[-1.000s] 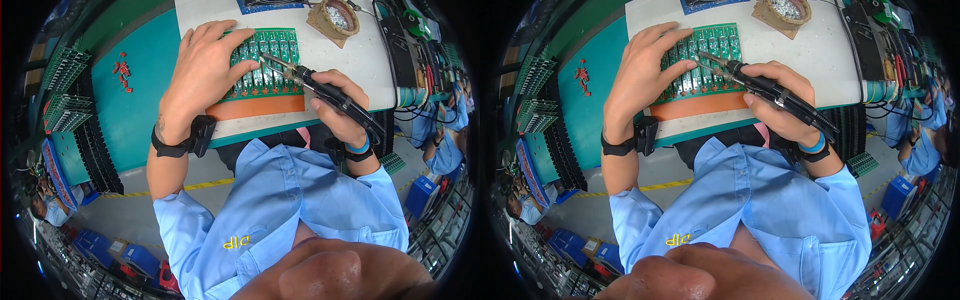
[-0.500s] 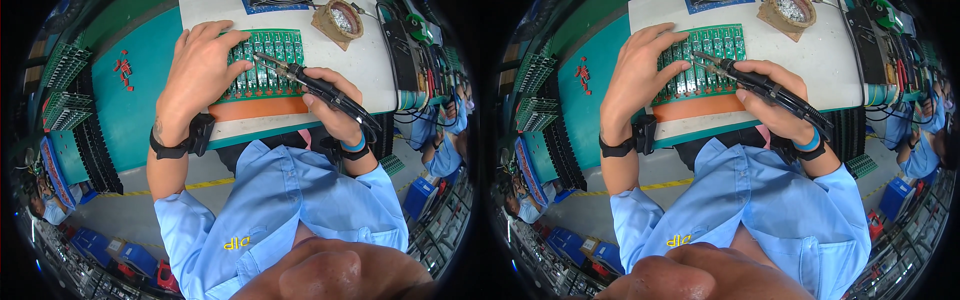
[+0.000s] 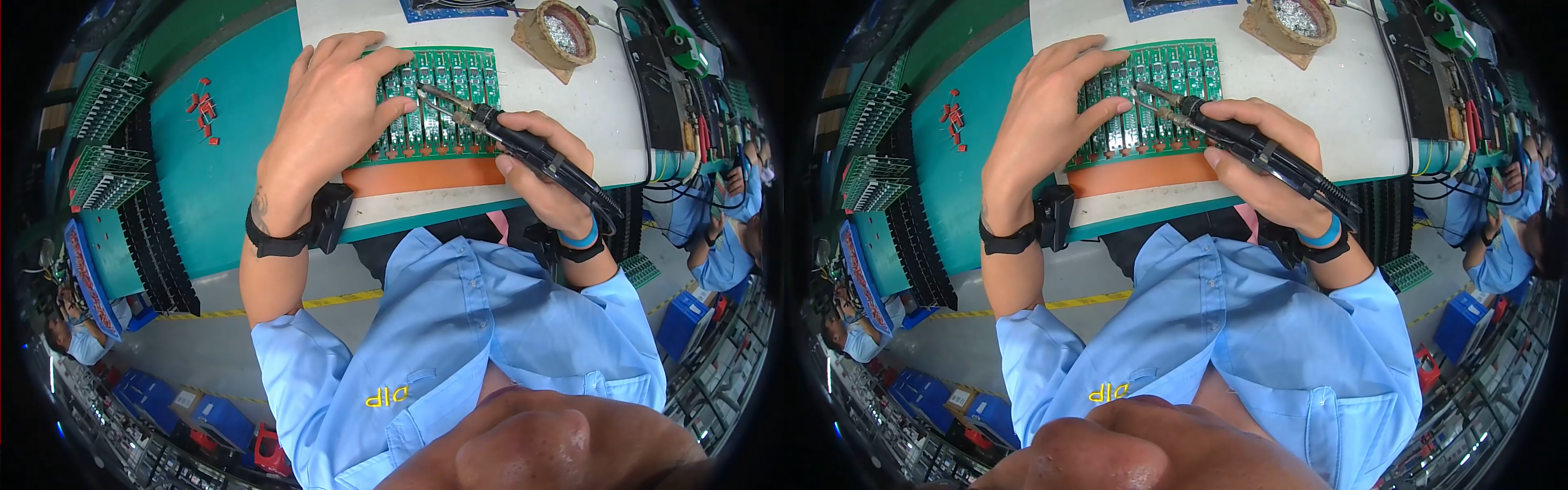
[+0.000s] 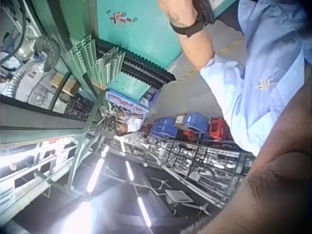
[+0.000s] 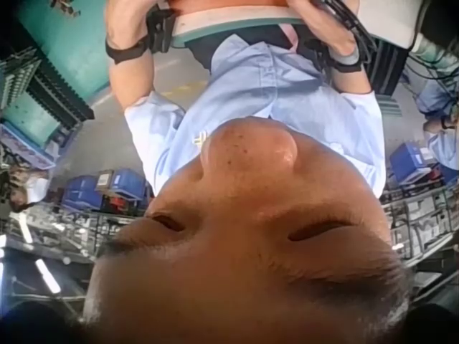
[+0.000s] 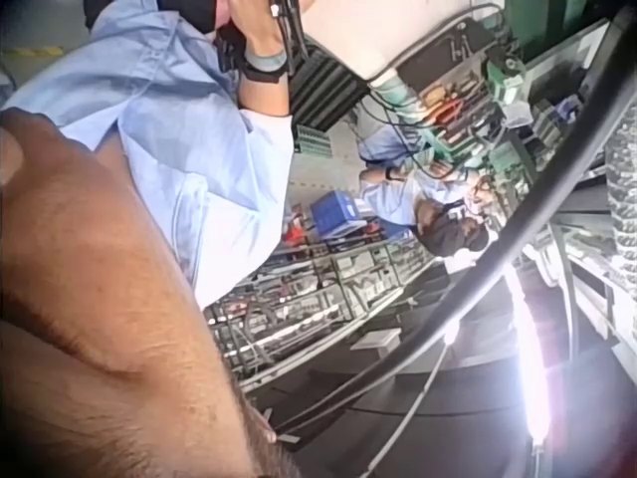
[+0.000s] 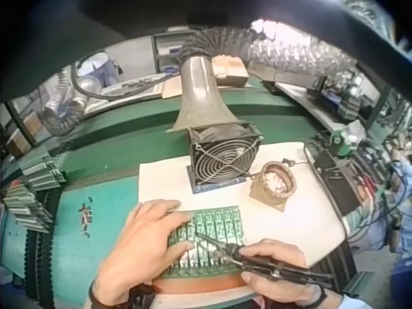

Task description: Soldering components onto a printed circuit board at a factory workstation.

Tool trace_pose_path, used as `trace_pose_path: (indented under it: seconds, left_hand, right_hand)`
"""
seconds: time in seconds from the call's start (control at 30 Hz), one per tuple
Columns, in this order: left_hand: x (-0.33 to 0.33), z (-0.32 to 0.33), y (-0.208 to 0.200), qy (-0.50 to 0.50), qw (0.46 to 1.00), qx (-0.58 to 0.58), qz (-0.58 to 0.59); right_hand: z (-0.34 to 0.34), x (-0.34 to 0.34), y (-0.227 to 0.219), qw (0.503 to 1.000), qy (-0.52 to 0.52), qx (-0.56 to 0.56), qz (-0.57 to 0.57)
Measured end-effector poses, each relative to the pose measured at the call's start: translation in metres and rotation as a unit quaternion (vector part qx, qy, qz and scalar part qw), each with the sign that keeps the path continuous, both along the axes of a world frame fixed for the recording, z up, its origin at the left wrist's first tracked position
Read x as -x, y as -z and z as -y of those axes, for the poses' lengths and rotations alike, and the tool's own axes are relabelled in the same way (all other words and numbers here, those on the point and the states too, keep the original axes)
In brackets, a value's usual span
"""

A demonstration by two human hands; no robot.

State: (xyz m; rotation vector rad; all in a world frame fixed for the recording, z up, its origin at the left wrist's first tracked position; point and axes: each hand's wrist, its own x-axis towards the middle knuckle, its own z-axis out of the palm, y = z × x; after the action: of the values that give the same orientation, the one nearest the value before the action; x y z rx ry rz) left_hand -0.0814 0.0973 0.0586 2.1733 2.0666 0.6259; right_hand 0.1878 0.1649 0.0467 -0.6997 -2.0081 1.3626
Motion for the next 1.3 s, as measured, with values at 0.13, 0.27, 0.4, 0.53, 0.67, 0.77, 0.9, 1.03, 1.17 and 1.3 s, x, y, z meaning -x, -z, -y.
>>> trace_pose_path:
  seconds: [0.13,0.27,0.4,0.53,0.67,0.77,0.9,1.03,1.17,1.3]
  left_hand:
    - [-0.001,-0.001,0.0,-0.001,1.0,-0.001,0.002]
    - [0.0,-0.001,0.0,-0.002,1.0,0.0,0.003]
    - [0.002,0.0,0.001,-0.002,1.0,0.003,0.003]
    - [0.003,-0.001,0.003,0.002,1.0,-0.001,0.004]
    - [0.002,0.001,0.001,0.003,1.0,-0.007,-0.005]
    - [0.004,0.0,-0.003,0.001,1.0,-0.016,-0.02]
    - [0.008,0.003,-0.007,-0.006,1.0,-0.026,0.005]
    - [0.012,0.007,-0.006,-0.009,0.999,0.0,-0.03]
    - [0.01,0.007,-0.006,-0.022,1.0,0.014,-0.012]
    - [0.01,0.007,-0.004,-0.022,1.0,0.013,-0.012]
  right_hand:
    - [0.0,-0.002,0.0,1.0,0.003,-0.009,-0.01]
    - [-0.002,-0.014,-0.007,0.999,-0.007,-0.045,-0.021]
    - [-0.005,-0.04,-0.004,0.992,0.068,-0.099,-0.031]
    - [-0.029,-0.049,0.008,0.969,0.242,-0.038,-0.034]
    - [-0.02,-0.046,0.012,0.966,0.234,-0.04,-0.104]
    - [-0.004,-0.031,0.003,0.98,0.142,-0.07,-0.123]
    - [0.0,-0.009,-0.005,0.992,-0.029,-0.101,-0.067]
    - [0.004,0.005,-0.003,0.997,-0.028,-0.061,-0.036]
    - [0.006,0.009,0.0,1.0,-0.001,-0.005,-0.019]
    - [0.007,0.013,-0.002,1.0,-0.009,0.007,-0.005]
